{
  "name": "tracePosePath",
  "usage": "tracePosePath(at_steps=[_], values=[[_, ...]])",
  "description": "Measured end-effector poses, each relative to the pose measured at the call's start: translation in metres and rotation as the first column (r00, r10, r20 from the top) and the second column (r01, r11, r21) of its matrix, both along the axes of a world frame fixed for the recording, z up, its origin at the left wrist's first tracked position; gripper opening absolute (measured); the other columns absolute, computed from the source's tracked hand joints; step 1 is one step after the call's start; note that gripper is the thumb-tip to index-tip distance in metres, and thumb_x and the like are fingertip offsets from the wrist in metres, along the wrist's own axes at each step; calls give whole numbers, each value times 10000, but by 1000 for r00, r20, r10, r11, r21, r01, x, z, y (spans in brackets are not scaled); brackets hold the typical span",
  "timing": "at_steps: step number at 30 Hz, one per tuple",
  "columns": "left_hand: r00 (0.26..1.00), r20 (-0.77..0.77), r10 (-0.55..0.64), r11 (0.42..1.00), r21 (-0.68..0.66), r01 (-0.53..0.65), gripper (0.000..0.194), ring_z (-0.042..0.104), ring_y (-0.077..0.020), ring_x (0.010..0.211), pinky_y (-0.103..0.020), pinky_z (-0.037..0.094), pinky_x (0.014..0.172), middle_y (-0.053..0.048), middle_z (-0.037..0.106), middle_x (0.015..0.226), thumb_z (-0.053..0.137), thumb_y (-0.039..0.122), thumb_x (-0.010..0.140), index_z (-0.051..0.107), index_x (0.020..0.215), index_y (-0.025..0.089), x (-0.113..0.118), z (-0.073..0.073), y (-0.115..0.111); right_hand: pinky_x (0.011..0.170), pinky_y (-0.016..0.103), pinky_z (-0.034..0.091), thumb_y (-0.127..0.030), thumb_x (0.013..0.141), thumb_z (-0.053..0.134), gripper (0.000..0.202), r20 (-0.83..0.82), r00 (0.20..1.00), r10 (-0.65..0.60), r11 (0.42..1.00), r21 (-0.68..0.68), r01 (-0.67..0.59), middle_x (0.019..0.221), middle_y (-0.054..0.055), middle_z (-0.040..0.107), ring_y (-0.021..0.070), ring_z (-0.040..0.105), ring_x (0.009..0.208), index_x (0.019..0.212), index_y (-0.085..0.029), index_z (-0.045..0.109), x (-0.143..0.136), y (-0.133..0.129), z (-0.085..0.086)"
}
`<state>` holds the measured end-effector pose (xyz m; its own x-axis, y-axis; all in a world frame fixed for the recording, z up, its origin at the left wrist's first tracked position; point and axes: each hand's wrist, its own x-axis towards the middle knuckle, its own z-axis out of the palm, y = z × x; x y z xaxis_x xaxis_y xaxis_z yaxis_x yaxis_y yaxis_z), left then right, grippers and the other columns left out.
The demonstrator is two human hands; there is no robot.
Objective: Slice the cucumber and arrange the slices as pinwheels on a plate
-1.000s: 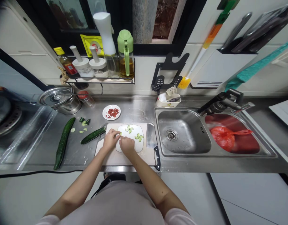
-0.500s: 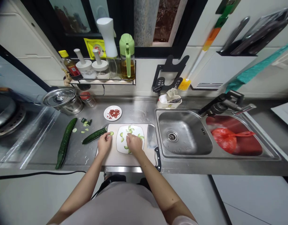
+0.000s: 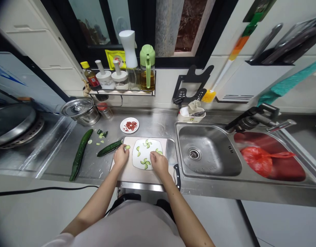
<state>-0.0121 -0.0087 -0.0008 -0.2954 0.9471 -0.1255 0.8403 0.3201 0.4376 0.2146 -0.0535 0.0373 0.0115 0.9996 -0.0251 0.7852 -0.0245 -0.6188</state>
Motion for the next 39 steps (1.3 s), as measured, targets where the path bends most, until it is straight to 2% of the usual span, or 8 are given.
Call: tracePosePath(at_steps=[6, 12, 15, 18, 21, 24, 28, 39], values=[[999, 31, -5, 993, 120, 1, 254, 621, -237, 959, -313, 432, 790, -120, 621, 1132, 559, 177, 827, 624, 1072, 200, 3, 1, 2, 697, 274, 443, -357, 935, 436, 341, -32, 999, -9, 1000, -6, 8, 881, 49, 754, 208, 676, 793, 1042, -217, 728, 0, -6, 3], [950, 311, 37, 986, 145, -86, 133, 620, -192, 838, -282, 424, 758, -50, 674, 894, 580, 172, 790, 625, 909, 210, 3, 4, 7, 707, 275, 452, -336, 919, 454, 310, -68, 998, -10, 1000, 8, 11, 916, 46, 752, 209, 674, 829, 1029, -235, 726, -2, -8, 8], [807, 589, 39, 973, 163, -166, 181, 600, -151, 726, -259, 436, 717, -12, 636, 775, 648, 228, 731, 612, 905, 193, 5, 15, 8, 670, 269, 440, -335, 906, 466, 299, -95, 995, -8, 999, 41, 12, 824, 43, 731, 194, 649, 745, 1003, -223, 726, -4, -4, 14], [571, 819, -54, 978, 159, -135, 293, 582, -122, 666, -232, 439, 665, 20, 592, 704, 712, 247, 645, 595, 905, 177, 10, 38, 5, 655, 266, 437, -345, 888, 497, 284, -174, 985, 9, 993, 118, 12, 753, 35, 686, 173, 607, 673, 998, -204, 718, -9, 6, 26], [409, 899, -157, 980, 195, -51, 378, 580, -102, 649, -213, 432, 636, 24, 601, 719, 753, 279, 625, 592, 951, 176, 17, 67, -2, 677, 269, 454, -348, 873, 532, 272, -289, 954, 74, 979, 206, -13, 850, 46, 683, 154, 586, 681, 1027, -198, 699, -18, 18, 43], [328, 921, -212, 976, 215, 25, 424, 564, -83, 624, -201, 422, 620, 32, 598, 723, 771, 290, 634, 580, 997, 181, 24, 91, -9, 708, 268, 463, -332, 856, 566, 249, -362, 915, 178, 963, 253, -87, 916, 43, 685, 154, 593, 748, 1040, -212, 683, -29, 28, 58], [295, 929, -225, 974, 215, 67, 434, 561, -80, 634, -199, 423, 630, 30, 594, 732, 780, 301, 644, 571, 1005, 185, 29, 102, -13, 721, 264, 459, -294, 846, 574, 132, -383, 890, 248, 953, 260, -153, 832, 19, 674, 151, 591, 754, 873, -217, 677, -38, 32, 64], [324, 943, -74, 997, 58, 58, 416, 485, -70, 550, -190, 349, 563, 34, 582, 628, 799, 418, 614, 594, 879, 172, 35, 88, -24, 696, 264, 454, -306, 847, 558, 135, -408, 886, 221, 964, 231, -134, 793, 20, 655, 160, 579, 747, 828, -210, 651, -34, 25, 48]])
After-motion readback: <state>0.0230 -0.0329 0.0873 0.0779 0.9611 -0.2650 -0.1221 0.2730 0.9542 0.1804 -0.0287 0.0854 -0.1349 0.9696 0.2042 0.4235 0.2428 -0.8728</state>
